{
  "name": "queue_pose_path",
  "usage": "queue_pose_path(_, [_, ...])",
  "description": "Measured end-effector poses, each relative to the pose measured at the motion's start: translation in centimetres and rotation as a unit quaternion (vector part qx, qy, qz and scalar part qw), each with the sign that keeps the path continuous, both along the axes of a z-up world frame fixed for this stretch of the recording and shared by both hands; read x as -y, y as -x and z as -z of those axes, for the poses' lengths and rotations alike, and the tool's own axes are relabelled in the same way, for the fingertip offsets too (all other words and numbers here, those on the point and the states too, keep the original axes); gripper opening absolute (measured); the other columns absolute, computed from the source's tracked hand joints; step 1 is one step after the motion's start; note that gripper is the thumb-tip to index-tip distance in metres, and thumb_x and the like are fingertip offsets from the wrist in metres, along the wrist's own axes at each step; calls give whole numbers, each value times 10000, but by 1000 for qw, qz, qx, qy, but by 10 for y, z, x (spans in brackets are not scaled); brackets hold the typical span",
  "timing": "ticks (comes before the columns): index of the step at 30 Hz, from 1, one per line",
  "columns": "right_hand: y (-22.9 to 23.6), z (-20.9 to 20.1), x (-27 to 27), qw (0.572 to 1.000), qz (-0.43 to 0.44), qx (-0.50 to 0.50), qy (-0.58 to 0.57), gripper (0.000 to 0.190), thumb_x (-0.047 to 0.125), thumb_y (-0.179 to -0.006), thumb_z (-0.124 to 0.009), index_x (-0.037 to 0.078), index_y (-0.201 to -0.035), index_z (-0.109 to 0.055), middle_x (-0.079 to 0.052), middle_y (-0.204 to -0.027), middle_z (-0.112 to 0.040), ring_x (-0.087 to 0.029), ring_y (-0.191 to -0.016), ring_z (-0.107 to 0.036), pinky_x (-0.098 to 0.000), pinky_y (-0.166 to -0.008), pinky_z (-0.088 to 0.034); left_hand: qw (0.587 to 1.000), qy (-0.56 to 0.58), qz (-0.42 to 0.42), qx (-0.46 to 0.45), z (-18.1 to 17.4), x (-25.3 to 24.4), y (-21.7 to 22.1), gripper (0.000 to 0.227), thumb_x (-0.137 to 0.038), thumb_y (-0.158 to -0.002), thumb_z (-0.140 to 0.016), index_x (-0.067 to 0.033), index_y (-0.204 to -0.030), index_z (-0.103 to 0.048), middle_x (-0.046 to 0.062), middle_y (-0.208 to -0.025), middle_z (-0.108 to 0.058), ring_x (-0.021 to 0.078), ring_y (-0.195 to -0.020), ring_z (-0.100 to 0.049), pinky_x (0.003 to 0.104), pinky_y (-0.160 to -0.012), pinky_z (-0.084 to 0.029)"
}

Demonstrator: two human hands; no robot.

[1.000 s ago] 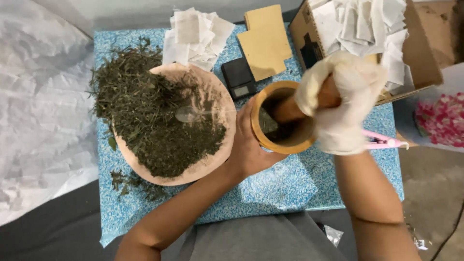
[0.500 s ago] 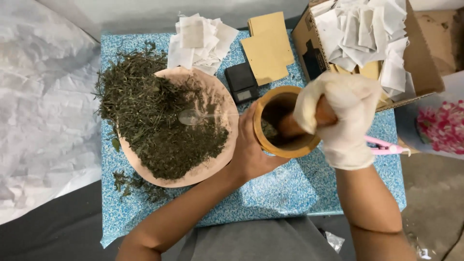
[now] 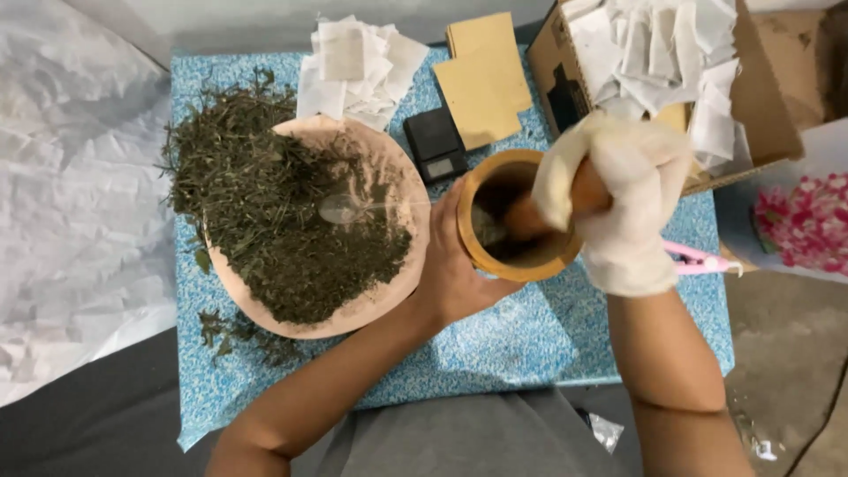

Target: Grinding dried tea leaves using a wooden mortar and pestle on a workspace.

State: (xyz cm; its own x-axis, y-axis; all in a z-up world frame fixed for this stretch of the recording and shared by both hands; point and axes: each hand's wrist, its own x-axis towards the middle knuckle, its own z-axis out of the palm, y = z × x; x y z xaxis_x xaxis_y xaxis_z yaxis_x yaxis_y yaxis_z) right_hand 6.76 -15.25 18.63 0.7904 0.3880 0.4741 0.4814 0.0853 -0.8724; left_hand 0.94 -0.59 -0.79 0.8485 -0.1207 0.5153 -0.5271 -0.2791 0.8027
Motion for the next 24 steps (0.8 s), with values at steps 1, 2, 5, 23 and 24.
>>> queue_pose_path(1, [1,6,-5,995,77,55,-31,356,-78,-1061,-375,28,-733,-466,-129,-650,-571,-212,-535,-572,-273,-508,-454,1000,17,0,20,-3,0,1,1380,-508,-861,-1023,-47,-1783,-105,194,-1789,-306,431,-1688,-413,638,-1404,-460])
queue_pose_path(2, [-1,10,-8,979,156,116,-57,330,-267,-931,-405,22,-772,-390,-159,-677,-552,-222,-551,-552,-287,-522,-426,998,37,3,47,-6,2,-5,1343,-471,-896,-1025,-67,-1794,-112,176,-1803,-289,417,-1696,-436,633,-1415,-480])
queue_pose_path(5, [9,-18,-4,997,26,67,11,292,-247,-893,-494,-1,-737,-482,-75,-636,-478,-193,-553,-497,-274,-544,-434,998,25,1,51,-15,1,-5,1331,-455,-895,-1031,-82,-1784,-112,188,-1774,-330,433,-1675,-448,623,-1410,-465])
queue_pose_path(23, [31,-11,27,927,130,121,330,293,273,-914,-954,39,-1023,-816,-116,-1140,-832,-223,-1044,-813,-310,-967,-669,999,-9,-11,29,5,4,1,1338,-534,-903,-986,-56,-1790,-107,199,-1814,-294,459,-1706,-360,670,-1408,-430])
queue_pose_path(24, [35,-1,32,927,132,120,330,293,273,-914,-954,39,-1023,-816,-116,-1140,-832,-223,-1044,-813,-310,-967,-669,1000,-9,-8,29,4,4,1,1338,-534,-903,-986,-56,-1790,-107,199,-1814,-294,459,-1706,-360,670,-1408,-430])
